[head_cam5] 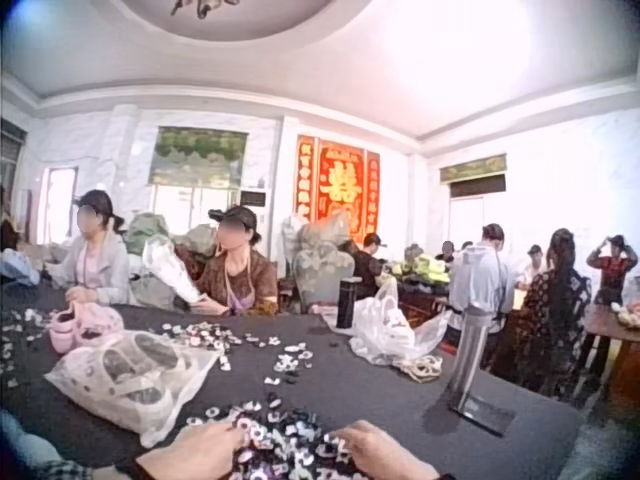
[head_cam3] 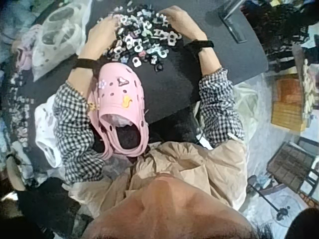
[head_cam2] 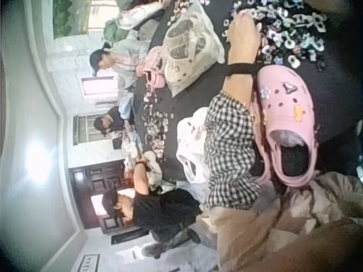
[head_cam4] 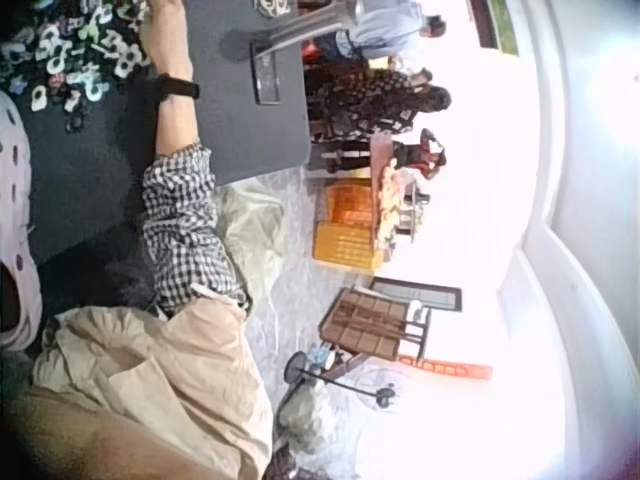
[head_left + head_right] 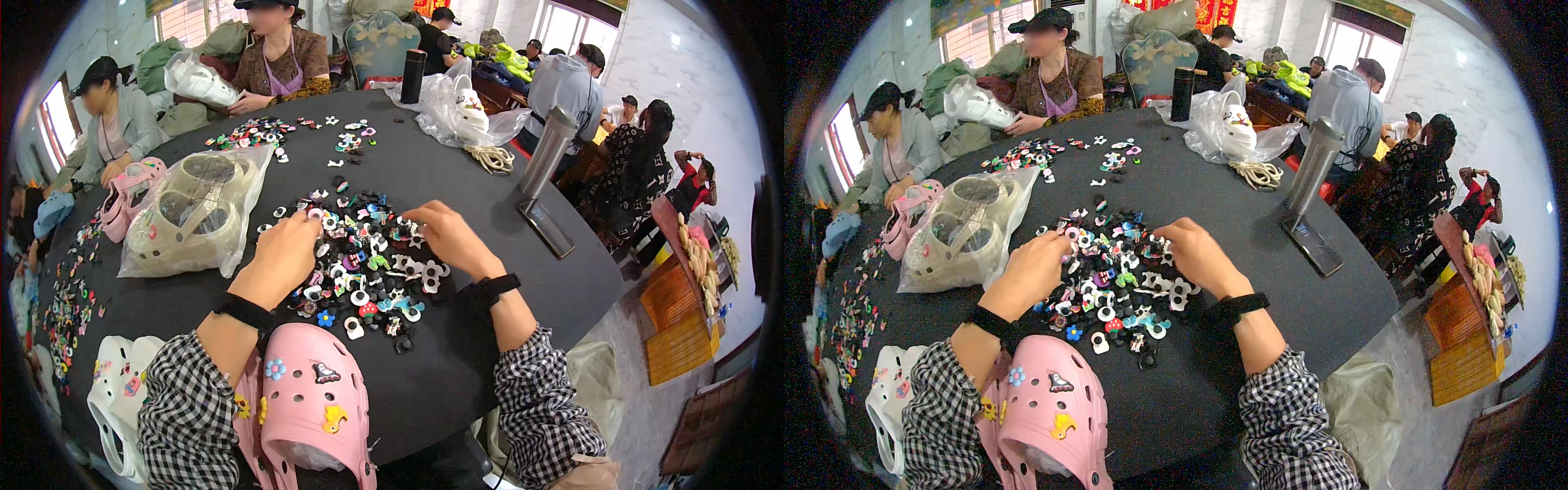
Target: Attaching decorative charms to multiple pairs of clogs.
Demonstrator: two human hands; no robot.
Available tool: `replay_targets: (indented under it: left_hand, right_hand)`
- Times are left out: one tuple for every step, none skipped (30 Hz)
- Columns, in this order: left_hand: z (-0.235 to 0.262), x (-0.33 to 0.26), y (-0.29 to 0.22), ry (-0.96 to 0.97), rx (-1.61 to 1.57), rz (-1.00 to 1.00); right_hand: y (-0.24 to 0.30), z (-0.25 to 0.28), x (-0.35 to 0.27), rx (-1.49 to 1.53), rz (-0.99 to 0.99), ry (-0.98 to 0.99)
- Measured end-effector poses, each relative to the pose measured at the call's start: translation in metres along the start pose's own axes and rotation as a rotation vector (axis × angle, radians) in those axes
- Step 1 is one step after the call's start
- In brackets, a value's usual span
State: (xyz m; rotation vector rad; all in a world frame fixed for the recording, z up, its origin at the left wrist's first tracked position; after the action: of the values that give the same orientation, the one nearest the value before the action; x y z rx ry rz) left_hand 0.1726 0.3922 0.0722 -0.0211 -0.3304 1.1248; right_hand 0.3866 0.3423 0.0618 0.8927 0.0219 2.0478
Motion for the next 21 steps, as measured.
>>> replay_targets:
  left_hand:
    - [-0.004,-0.001,0.008,-0.034,0.015,-0.006]
    - [-0.002,-0.001,0.007,-0.035,0.013,-0.004]
    - [0.0,0.0,0.008,-0.019,0.036,0.046]
    - [0.0,0.001,0.01,-0.003,0.06,0.094]
    - [0.0,0.002,0.013,-0.002,0.065,0.1]
    - [-0.002,0.005,0.018,0.021,0.061,0.133]
    - [-0.003,0.006,0.023,0.043,0.058,0.165]
    - [-0.004,0.006,0.023,0.044,0.059,0.161]
    - [-0.005,0.007,0.024,0.047,0.053,0.172]
    - [-0.005,0.007,0.025,0.049,0.047,0.183]
    - [-0.006,0.007,0.026,0.049,0.05,0.182]
    - [-0.005,0.006,0.027,0.042,0.048,0.197]
    - [-0.005,0.006,0.029,0.035,0.045,0.211]
    - [-0.005,0.007,0.029,0.035,0.045,0.208]
    - [-0.007,0.008,0.031,0.061,0.063,0.224]
    - [-0.01,0.008,0.033,0.088,0.082,0.24]
    - [-0.008,0.007,0.034,0.087,0.083,0.24]
    - [-0.009,0.006,0.035,0.108,0.117,0.245]
    - [-0.011,0.005,0.037,0.129,0.152,0.252]
    - [-0.008,0.006,0.036,0.129,0.152,0.252]
    - [-0.014,0.006,0.037,0.236,0.189,0.269]
  right_hand:
    - [-0.001,-0.01,0.002,0.043,0.02,0.065]
    - [0.001,-0.011,0.002,0.042,0.022,0.068]
    - [0.006,-0.015,0.001,-0.047,0.04,0.116]
    - [0.01,-0.017,0.0,-0.136,0.058,0.163]
    - [0.01,-0.017,0.001,-0.136,0.001,0.191]
    - [0.014,-0.015,0.003,-0.131,0.004,0.191]
    - [0.01,-0.016,0.002,-0.117,-0.057,0.236]
    - [0.003,-0.016,-0.003,-0.11,-0.124,0.281]
    - [0.0,-0.014,-0.005,-0.112,-0.128,0.278]
    - [-0.004,-0.01,-0.007,-0.059,-0.13,0.231]
    - [-0.003,-0.007,-0.005,-0.003,-0.128,0.185]
    - [-0.002,-0.006,-0.005,-0.002,-0.128,0.183]
    - [-0.004,-0.005,-0.007,0.032,-0.189,0.19]
    - [-0.006,-0.004,-0.009,0.063,-0.251,0.198]
    - [-0.006,-0.003,-0.01,0.062,-0.253,0.197]
    - [-0.007,-0.002,-0.012,0.099,-0.255,0.182]
    - [-0.007,0.0,-0.012,0.136,-0.256,0.167]
    - [-0.007,0.001,-0.013,0.137,-0.255,0.167]
    - [-0.003,0.0,-0.012,0.161,-0.231,0.18]
    - [0.0,-0.001,-0.012,0.185,-0.209,0.194]
    - [-0.001,-0.001,-0.011,0.185,-0.208,0.194]
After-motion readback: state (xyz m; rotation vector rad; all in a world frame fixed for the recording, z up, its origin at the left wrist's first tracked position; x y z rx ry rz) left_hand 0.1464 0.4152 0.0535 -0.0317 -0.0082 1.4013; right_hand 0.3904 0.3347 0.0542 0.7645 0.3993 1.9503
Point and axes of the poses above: each hand's wrist, its own x-axis towards the middle knuckle, its own z-axis out of the back of the hand, y = z × x, the point moved 9 cm from there along x, towards the middle knuckle, and after that the axes turned 15 degrees about z, right-handed, at the moved point
